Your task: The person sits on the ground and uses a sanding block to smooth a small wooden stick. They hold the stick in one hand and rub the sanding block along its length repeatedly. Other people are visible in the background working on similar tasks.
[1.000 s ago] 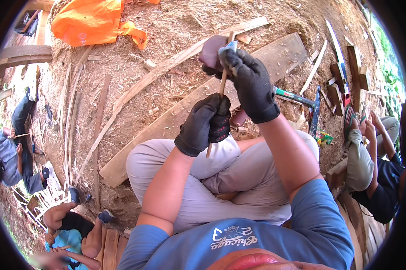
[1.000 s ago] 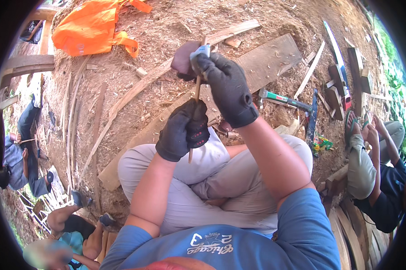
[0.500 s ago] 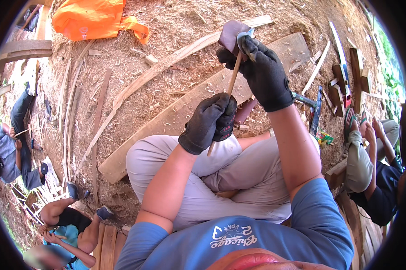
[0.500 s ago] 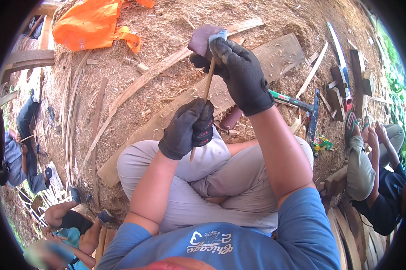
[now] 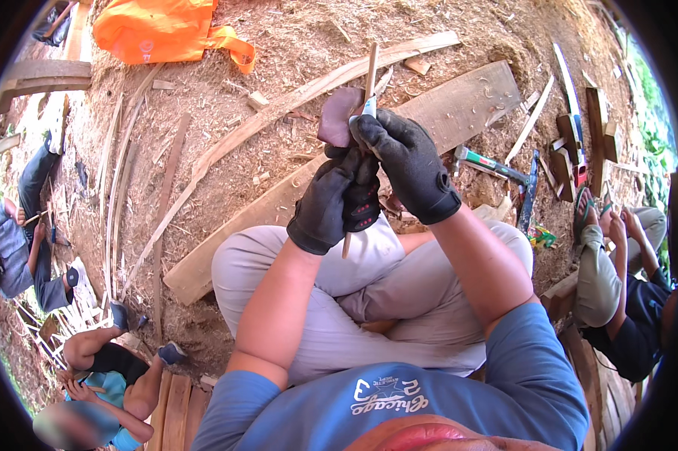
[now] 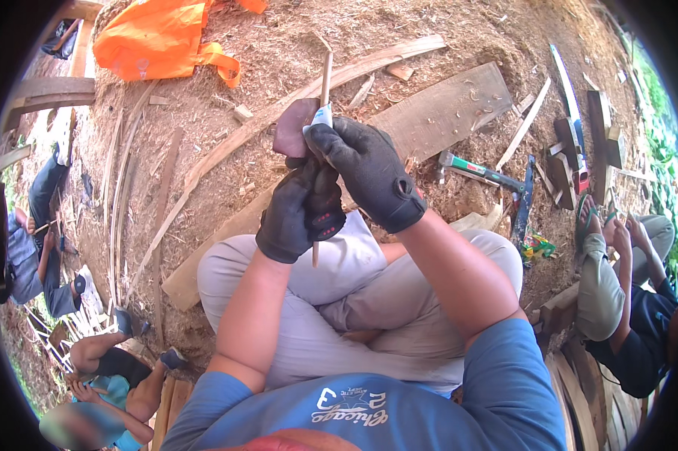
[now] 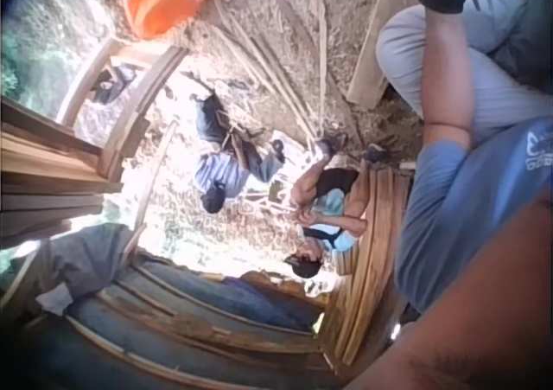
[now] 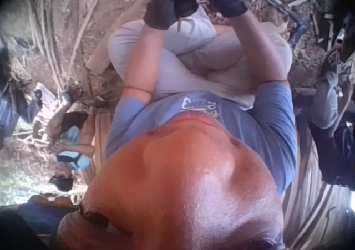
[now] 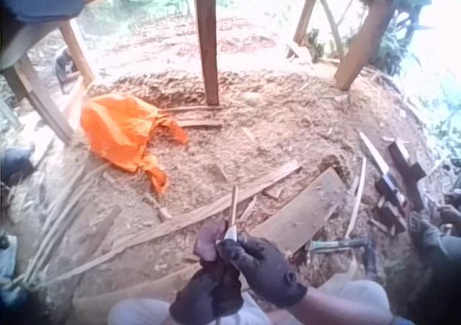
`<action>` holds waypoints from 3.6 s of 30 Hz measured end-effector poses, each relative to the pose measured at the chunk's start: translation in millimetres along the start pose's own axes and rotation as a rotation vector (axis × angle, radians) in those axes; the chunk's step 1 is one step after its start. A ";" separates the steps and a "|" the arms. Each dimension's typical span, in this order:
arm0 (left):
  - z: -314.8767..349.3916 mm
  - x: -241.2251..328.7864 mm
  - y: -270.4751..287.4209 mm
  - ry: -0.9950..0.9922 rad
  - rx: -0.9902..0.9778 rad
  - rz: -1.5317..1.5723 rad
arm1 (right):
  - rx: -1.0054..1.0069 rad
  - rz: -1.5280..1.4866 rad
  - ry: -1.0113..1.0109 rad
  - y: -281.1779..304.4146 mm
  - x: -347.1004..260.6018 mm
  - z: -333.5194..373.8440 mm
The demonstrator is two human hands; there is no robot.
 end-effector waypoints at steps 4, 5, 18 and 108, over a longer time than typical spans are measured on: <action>-2.8 6.6 -6.3 -0.067 0.004 -0.175 | 0.084 0.026 0.027 3.1 -10.6 -1.1; -5.5 5.4 -3.5 -0.128 0.088 -0.368 | 0.102 0.032 0.053 4.1 -11.5 -2.2; -3.6 -6.4 -10.7 -0.454 0.253 -1.466 | 0.316 -0.456 0.086 77.4 -14.5 -33.1; -18.2 -18.5 11.8 -0.144 0.256 -0.345 | 0.213 -0.268 -0.291 -6.0 33.3 -22.8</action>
Point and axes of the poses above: each hand's wrist, its own z-axis away from the middle knuckle, its own y-axis out of the back of the hand, x = y × z, the point moved 4 cm from there along -z, towards the middle knuckle, and after that the axes turned 3 degrees about -x, right-handed, at the moved point
